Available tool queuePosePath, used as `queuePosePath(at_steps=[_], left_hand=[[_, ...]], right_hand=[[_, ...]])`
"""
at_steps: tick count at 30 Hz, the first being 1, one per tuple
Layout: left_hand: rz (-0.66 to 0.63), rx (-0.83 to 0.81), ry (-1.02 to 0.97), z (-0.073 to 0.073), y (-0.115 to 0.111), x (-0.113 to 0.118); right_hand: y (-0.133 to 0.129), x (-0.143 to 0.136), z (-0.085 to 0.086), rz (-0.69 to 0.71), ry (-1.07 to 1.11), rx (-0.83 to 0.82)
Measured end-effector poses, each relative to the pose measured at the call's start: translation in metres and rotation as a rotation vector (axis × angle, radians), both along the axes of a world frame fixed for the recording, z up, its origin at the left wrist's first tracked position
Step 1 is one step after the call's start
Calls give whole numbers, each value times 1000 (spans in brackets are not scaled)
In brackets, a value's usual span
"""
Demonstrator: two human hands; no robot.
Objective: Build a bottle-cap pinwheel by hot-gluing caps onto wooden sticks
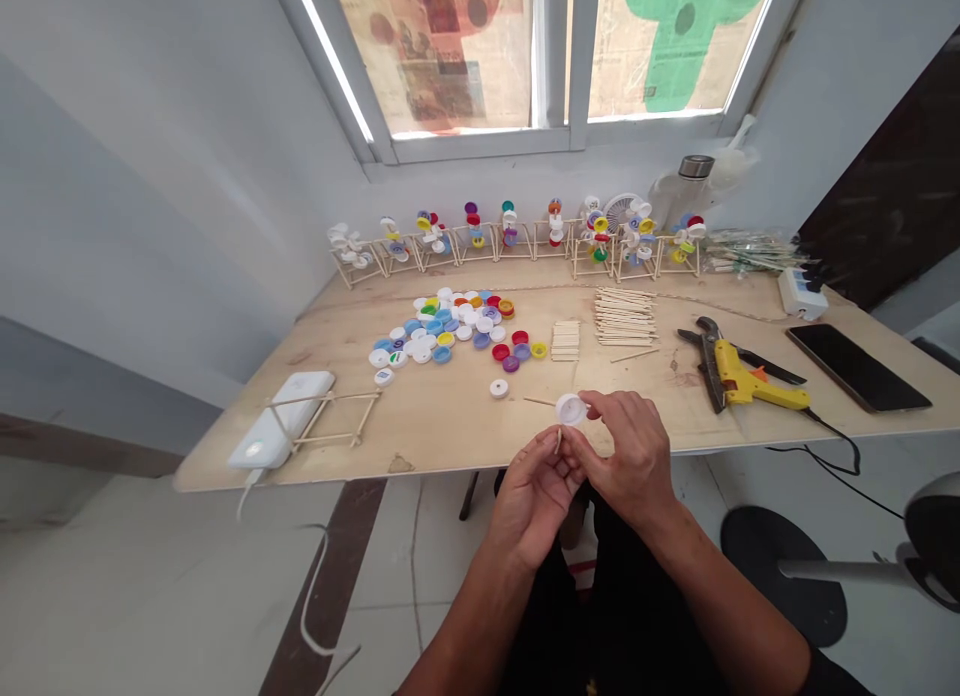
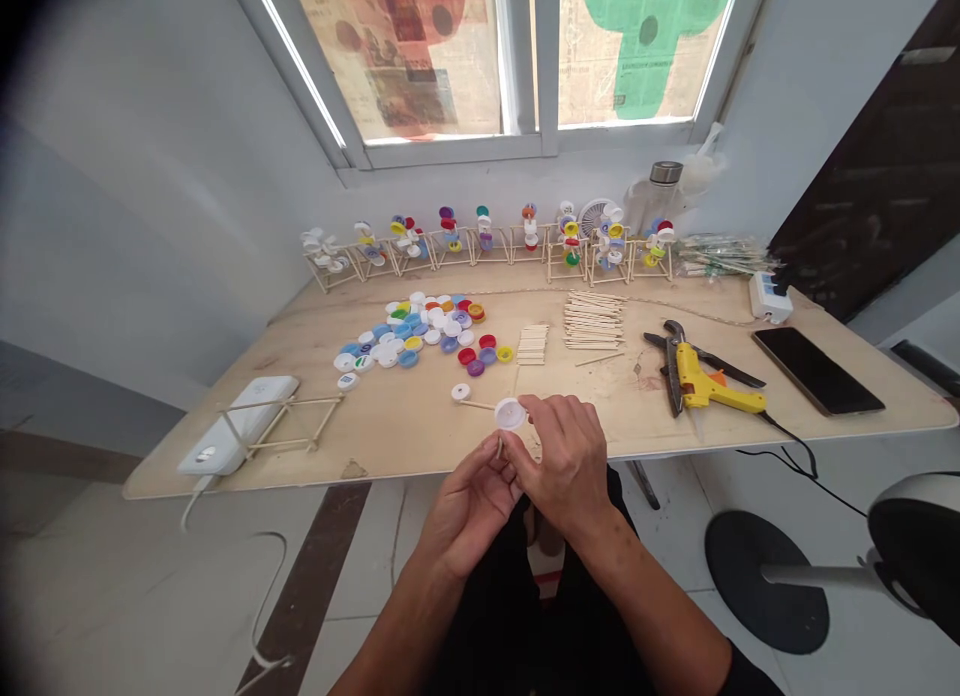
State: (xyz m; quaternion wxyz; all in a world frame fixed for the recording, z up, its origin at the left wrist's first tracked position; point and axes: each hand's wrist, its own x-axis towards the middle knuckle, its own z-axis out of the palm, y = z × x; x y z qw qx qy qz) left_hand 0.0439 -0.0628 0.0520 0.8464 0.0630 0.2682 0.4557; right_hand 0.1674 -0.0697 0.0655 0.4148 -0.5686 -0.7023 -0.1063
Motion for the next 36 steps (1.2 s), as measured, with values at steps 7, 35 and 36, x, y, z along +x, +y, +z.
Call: queuePosePath(at_steps=[7,35,36], left_hand=[[-70,95,39,1,2,-2],[365,968,1359,-27,25,-9],[375,991,1399,-29,26,-9]], right_hand=[[-1,1,0,16,14,-22],[-16,52,-18,167,1213,-479],[-14,56,-17,141,1240,-434]])
